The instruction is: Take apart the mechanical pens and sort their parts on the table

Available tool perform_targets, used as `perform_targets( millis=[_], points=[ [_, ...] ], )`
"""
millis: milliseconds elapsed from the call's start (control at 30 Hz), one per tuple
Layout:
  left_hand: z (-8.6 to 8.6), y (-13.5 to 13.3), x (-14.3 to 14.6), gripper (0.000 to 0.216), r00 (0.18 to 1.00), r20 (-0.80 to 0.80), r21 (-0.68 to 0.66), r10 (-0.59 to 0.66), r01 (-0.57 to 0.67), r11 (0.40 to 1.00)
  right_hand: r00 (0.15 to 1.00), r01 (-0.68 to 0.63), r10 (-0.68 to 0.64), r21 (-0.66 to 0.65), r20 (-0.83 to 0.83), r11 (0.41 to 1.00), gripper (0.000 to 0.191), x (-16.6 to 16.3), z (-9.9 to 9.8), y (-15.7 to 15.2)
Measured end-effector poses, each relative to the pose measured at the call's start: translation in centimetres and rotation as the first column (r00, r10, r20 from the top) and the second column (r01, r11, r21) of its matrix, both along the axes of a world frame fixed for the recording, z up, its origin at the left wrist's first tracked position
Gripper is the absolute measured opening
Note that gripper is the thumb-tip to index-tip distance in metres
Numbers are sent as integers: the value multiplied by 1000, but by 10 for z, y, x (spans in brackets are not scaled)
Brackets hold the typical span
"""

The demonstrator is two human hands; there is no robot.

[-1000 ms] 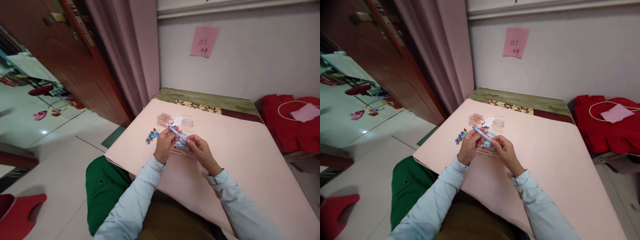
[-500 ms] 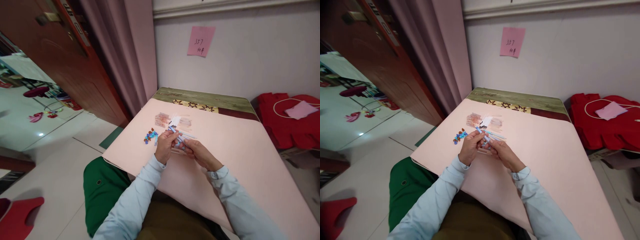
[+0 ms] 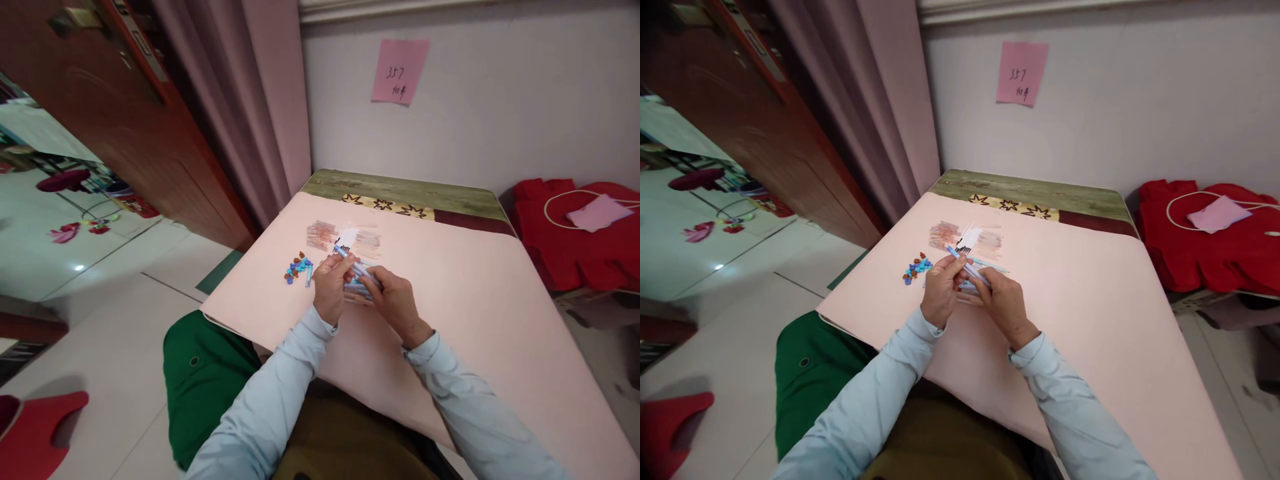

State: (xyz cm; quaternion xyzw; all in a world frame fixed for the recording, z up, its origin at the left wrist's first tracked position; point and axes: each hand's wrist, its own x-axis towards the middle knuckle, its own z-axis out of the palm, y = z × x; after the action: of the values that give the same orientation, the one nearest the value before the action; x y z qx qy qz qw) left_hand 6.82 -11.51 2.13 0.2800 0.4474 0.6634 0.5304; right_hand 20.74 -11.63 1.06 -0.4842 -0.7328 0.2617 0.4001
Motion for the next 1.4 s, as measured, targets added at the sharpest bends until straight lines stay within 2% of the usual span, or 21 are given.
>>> perform_targets(
  millis=[67,100,167,233,267,333,433,500,567,633,733,933,1033,1200,1400],
  points=[
    [-2,0,0,26,1000,22,-11,-3,3,1000,992,-73,55,-164,-113,984,47,2,1,2],
    [-2,0,0,27,1000,26,-17,-2,3,1000,977,-136,83,-273,-197,952,54,4,2,3],
    [-2,0,1,29,1000,23,-27,-4,5,1000,924,-279,104,-463,-367,841,61,7,3,6],
    [-2,-1,2,29,1000,18,-28,-4,4,1000,873,-372,71,-564,-483,737,58,9,3,8],
    [-2,-1,2,28,1000,16,-25,5,-4,1000,856,-391,49,-583,-514,712,54,9,3,9],
    [-4,-1,2,26,1000,9,-18,29,-29,999,836,-385,10,-574,-548,722,49,8,2,9],
    [-7,0,2,26,999,7,-16,43,-43,999,815,-342,-16,-504,-579,793,47,6,1,8],
    [-9,2,1,27,999,14,-14,37,-36,999,816,-322,-17,-479,-577,817,48,6,2,8],
    [-9,3,1,27,999,22,-7,30,-30,1000,837,-329,9,-491,-547,806,46,8,3,8],
    [-9,3,1,27,999,26,-4,23,-23,1000,857,-356,45,-526,-514,772,50,10,2,9],
    [-9,2,2,27,999,36,-2,31,-31,1000,859,-370,39,-565,-511,738,53,10,-1,11],
    [-11,2,2,26,996,65,-7,55,-54,998,843,-280,-20,-471,-537,837,47,7,-3,11],
    [-10,3,1,26,997,67,-6,41,-40,999,868,-293,23,-474,-496,830,46,8,0,10],
    [-11,3,2,25,998,63,-7,19,-19,1000,881,-339,56,-542,-470,769,52,10,0,10],
    [-15,5,1,28,996,80,-15,37,-36,999,871,-251,-11,-464,-492,850,40,8,-11,14]
  ],
)
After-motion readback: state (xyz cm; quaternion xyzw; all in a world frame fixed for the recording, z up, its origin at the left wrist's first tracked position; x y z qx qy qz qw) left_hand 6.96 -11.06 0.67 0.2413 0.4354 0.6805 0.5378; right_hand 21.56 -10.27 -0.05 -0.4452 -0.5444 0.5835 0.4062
